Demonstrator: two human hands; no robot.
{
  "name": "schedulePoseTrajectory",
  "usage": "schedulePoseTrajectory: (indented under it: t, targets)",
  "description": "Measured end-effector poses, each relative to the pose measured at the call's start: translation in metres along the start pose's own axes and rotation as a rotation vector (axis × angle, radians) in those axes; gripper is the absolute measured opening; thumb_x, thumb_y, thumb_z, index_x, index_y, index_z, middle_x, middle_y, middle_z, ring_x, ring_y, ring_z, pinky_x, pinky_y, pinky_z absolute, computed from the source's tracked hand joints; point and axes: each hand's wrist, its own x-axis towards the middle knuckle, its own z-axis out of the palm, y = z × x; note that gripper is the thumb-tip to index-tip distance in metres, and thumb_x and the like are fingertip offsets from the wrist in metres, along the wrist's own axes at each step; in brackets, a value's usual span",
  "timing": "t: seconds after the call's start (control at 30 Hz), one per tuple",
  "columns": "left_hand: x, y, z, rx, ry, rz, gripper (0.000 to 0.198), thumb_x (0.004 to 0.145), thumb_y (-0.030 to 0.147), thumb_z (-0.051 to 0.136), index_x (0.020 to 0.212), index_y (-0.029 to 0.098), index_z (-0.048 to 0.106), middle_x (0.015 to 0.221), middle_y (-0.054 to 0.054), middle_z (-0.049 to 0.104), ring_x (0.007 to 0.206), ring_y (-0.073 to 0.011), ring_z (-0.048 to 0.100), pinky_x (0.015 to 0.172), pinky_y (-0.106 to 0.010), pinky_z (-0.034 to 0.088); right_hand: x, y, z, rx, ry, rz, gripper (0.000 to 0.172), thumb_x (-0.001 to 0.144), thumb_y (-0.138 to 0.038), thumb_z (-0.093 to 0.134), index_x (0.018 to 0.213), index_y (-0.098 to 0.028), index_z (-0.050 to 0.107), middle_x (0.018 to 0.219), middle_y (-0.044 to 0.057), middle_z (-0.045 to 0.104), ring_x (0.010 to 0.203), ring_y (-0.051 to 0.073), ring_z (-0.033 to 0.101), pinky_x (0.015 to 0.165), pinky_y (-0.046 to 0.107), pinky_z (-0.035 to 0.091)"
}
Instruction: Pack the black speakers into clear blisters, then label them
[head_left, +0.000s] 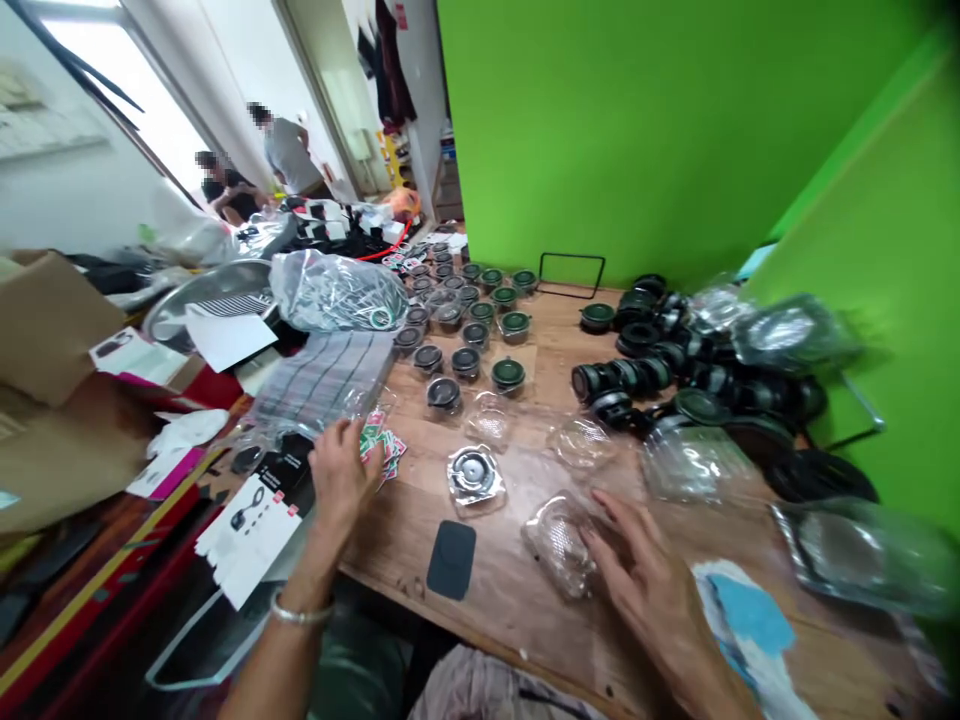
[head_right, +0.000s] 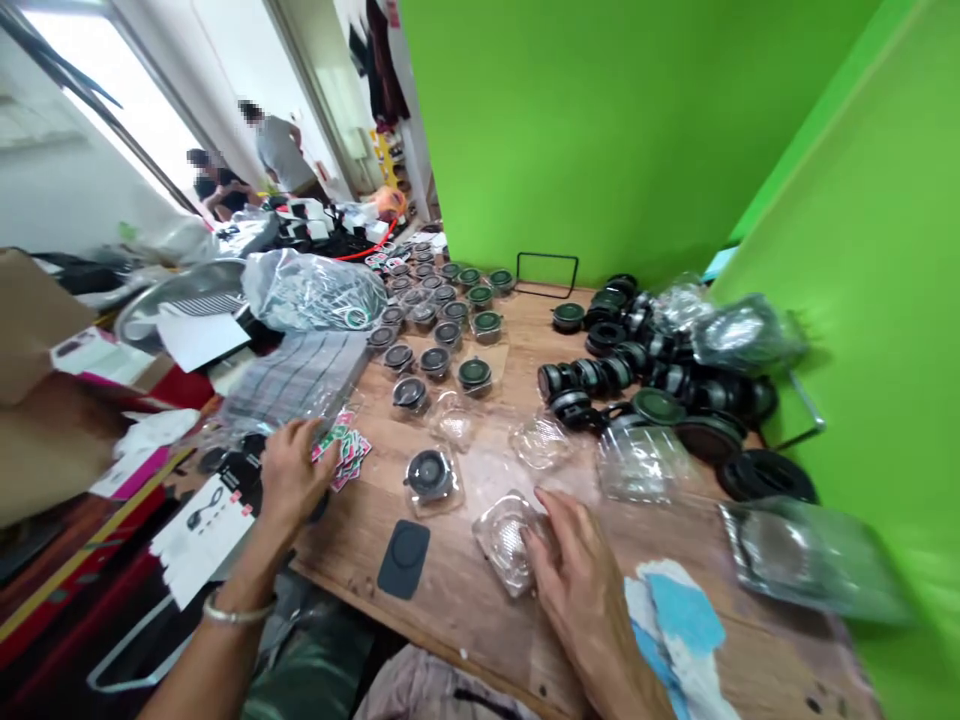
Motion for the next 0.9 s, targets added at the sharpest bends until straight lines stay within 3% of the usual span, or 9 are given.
schedulePoseTrajectory:
  t: [0.13, 0.33, 0.43, 0.53, 0.6, 0.73, 0.83, 0.9]
  targets:
    - [0.047, -0.02, 0.01, 0.101, -0.044, -0.103, 0.051, 0.08, 0.035, 0.049, 0.125, 0.01, 0.047, 0.123, -0.025, 0.047, 0.111, -0.0412, 0.045, 0.084, -0.052, 0.039, -0.016, 0.004, -0.008, -0.118, 0.029, -0.086, 0.032, 0.089, -0.031, 0.046, 0.118, -0.021, 0.05, 0.113, 0.009, 0.056, 0.102, 0.02, 0.058, 0.083, 0.033, 0.05]
    - [0.088, -0.009, 0.039, 0.112, -0.199, -0.161, 0.066, 0.071, 0.044, 0.062, 0.125, 0.01, 0.045, 0.101, -0.025, 0.062, 0.097, -0.0409, 0.056, 0.079, -0.053, 0.041, -0.038, 0.014, -0.011, -0.219, 0.03, -0.078, 0.028, 0.09, -0.029, 0.043, 0.115, -0.02, 0.051, 0.112, 0.009, 0.056, 0.099, 0.02, 0.058, 0.081, 0.034, 0.051]
    - [0.094, -0.004, 0.038, 0.073, -0.204, -0.167, 0.069, 0.069, 0.044, 0.065, 0.126, 0.01, 0.045, 0.101, -0.025, 0.062, 0.096, -0.0415, 0.058, 0.079, -0.055, 0.042, -0.043, 0.016, -0.016, -0.257, 0.041, -0.081, 0.027, 0.089, -0.027, 0.044, 0.115, -0.019, 0.051, 0.111, 0.01, 0.055, 0.1, 0.02, 0.057, 0.082, 0.034, 0.051]
    - [0.08, 0.007, 0.022, 0.004, -0.121, -0.124, 0.061, 0.075, 0.042, 0.06, 0.126, 0.012, 0.045, 0.097, -0.017, 0.063, 0.09, -0.0342, 0.06, 0.076, -0.047, 0.045, -0.043, 0.011, -0.023, -0.256, 0.041, -0.053, 0.027, 0.089, -0.023, 0.044, 0.115, -0.019, 0.05, 0.111, 0.01, 0.055, 0.102, 0.019, 0.055, 0.083, 0.032, 0.049]
    - [0.06, 0.019, 0.007, -0.071, 0.028, -0.035, 0.056, 0.078, 0.042, 0.059, 0.125, 0.015, 0.047, 0.096, -0.012, 0.061, 0.089, -0.0265, 0.059, 0.079, -0.039, 0.046, -0.037, 0.0, -0.026, -0.23, 0.025, -0.054, 0.03, 0.089, -0.023, 0.046, 0.118, -0.018, 0.047, 0.113, 0.01, 0.053, 0.104, 0.019, 0.053, 0.086, 0.032, 0.048]
    - [0.009, 0.061, -0.015, -0.335, 0.397, 0.328, 0.05, 0.08, 0.034, 0.06, 0.123, 0.012, 0.048, 0.085, -0.007, 0.058, 0.08, -0.0201, 0.054, 0.076, -0.032, 0.045, -0.019, -0.033, -0.022, -0.247, -0.175, -0.184, 0.036, 0.083, -0.028, 0.058, 0.117, -0.018, 0.05, 0.117, 0.011, 0.053, 0.106, 0.024, 0.049, 0.087, 0.038, 0.043]
    - [-0.024, 0.105, -0.012, -0.436, 0.371, 0.583, 0.045, 0.081, 0.023, 0.056, 0.123, 0.011, 0.046, 0.09, -0.009, 0.057, 0.08, -0.0206, 0.052, 0.072, -0.031, 0.044, -0.015, -0.046, -0.012, -0.36, -0.292, -0.297, 0.007, 0.08, -0.023, 0.06, 0.085, -0.018, 0.058, 0.088, 0.004, 0.061, 0.085, 0.022, 0.052, 0.082, 0.04, 0.038]
    - [-0.043, 0.132, -0.002, -0.424, 0.35, 0.709, 0.043, 0.081, 0.016, 0.053, 0.124, 0.011, 0.046, 0.084, -0.009, 0.056, 0.076, -0.021, 0.05, 0.069, -0.032, 0.042, -0.02, -0.041, -0.008, -0.388, -0.313, -0.319, 0.009, 0.079, -0.018, 0.06, 0.072, -0.019, 0.055, 0.074, 0.001, 0.058, 0.075, 0.019, 0.05, 0.081, 0.039, 0.035]
